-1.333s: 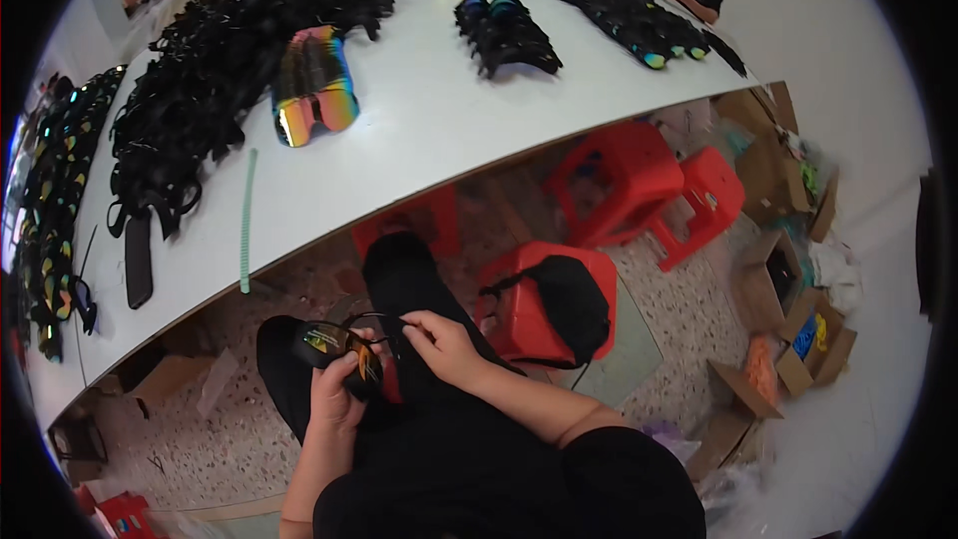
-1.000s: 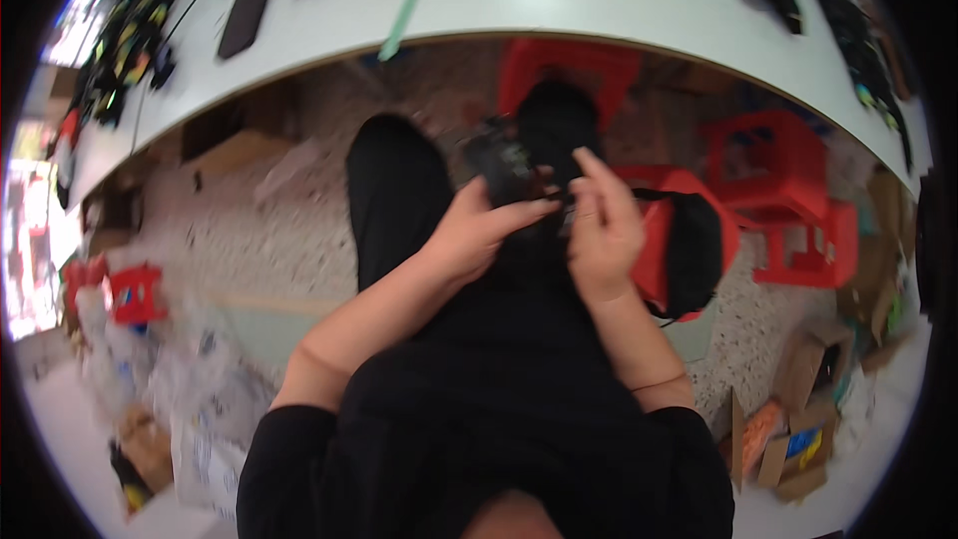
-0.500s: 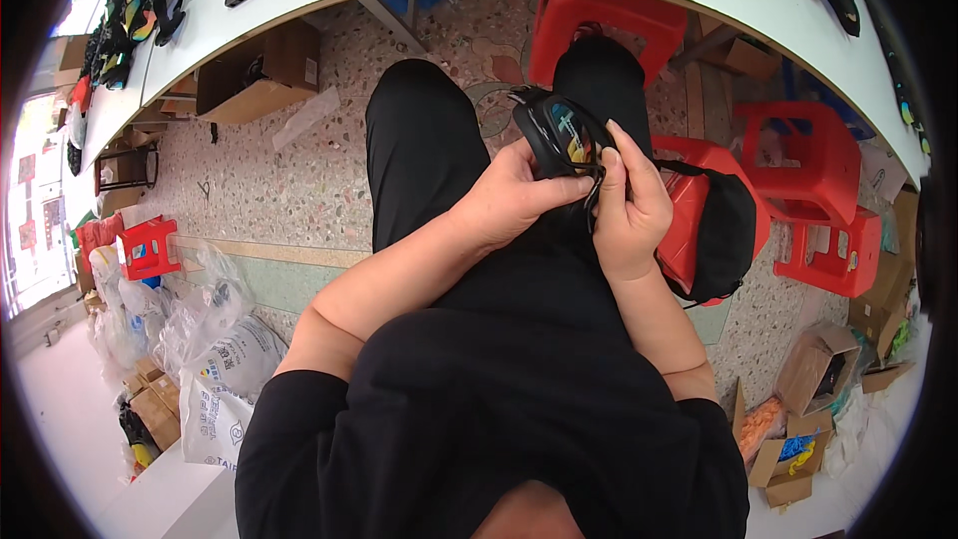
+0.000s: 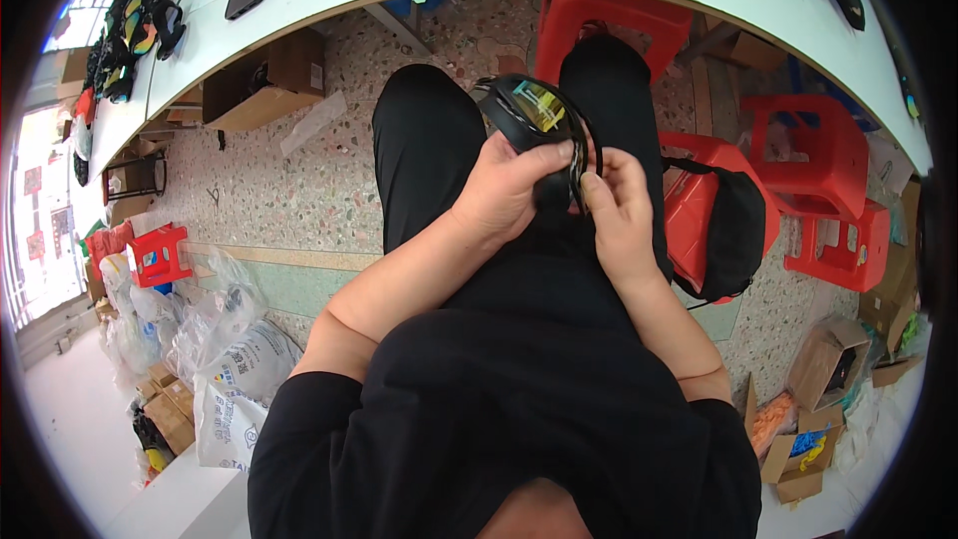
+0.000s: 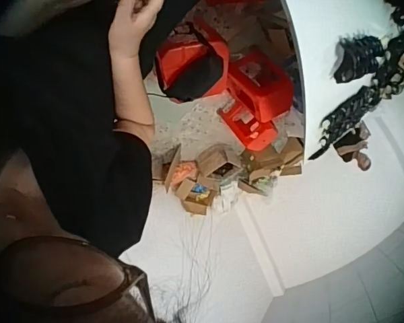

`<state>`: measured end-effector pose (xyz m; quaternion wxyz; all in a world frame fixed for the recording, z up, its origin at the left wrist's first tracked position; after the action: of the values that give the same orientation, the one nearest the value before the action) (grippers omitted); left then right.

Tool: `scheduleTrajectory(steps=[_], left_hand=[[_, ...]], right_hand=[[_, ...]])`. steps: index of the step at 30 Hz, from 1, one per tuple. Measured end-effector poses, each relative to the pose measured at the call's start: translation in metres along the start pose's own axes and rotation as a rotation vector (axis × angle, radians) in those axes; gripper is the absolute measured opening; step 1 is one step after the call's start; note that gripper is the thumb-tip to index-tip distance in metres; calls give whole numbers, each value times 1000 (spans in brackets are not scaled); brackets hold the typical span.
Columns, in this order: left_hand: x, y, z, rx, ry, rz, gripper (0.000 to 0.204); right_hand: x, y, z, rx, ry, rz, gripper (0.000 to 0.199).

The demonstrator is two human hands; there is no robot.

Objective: Assembling goggle straps to frames by hand in a factory or workshop setting.

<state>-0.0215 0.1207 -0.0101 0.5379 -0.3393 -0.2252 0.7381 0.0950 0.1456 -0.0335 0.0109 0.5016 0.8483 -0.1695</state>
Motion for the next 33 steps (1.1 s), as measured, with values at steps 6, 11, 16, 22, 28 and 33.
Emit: scheduleTrajectory(steps=[6, 11, 16, 22, 28, 33], left_hand=[[1, 2, -5, -16, 78, -22, 32], [-3, 66, 2, 512, 171, 16, 43], [3, 30, 26, 685, 19, 21, 43], [16, -25, -27, 1090, -69, -56, 68], [20, -3, -48, 948, -94, -8, 66], [24, -8, -52, 952, -91, -62, 63]], right_hand=[[-4, 5, 20, 422, -314, -1, 16], [32, 66, -18, 36, -210, -3, 18], [80, 39, -55, -474, -228, -600, 19], [103, 9, -43, -599, -267, -851, 19], [80, 68, -18, -87, -163, -170, 31], [10, 73, -2, -58, -70, -21, 23]])
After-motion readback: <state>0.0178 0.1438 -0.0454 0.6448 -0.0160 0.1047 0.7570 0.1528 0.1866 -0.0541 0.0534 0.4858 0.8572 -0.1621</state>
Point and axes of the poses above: each hand's wrist, its own x-axis towards the middle knuckle, its own y-axis out of the back of the hand, z = x × y, the point moved 9 cm from there along x, towards the middle knuckle, and after that the axes turned 2 degrees about z, right-handed, at the moved point
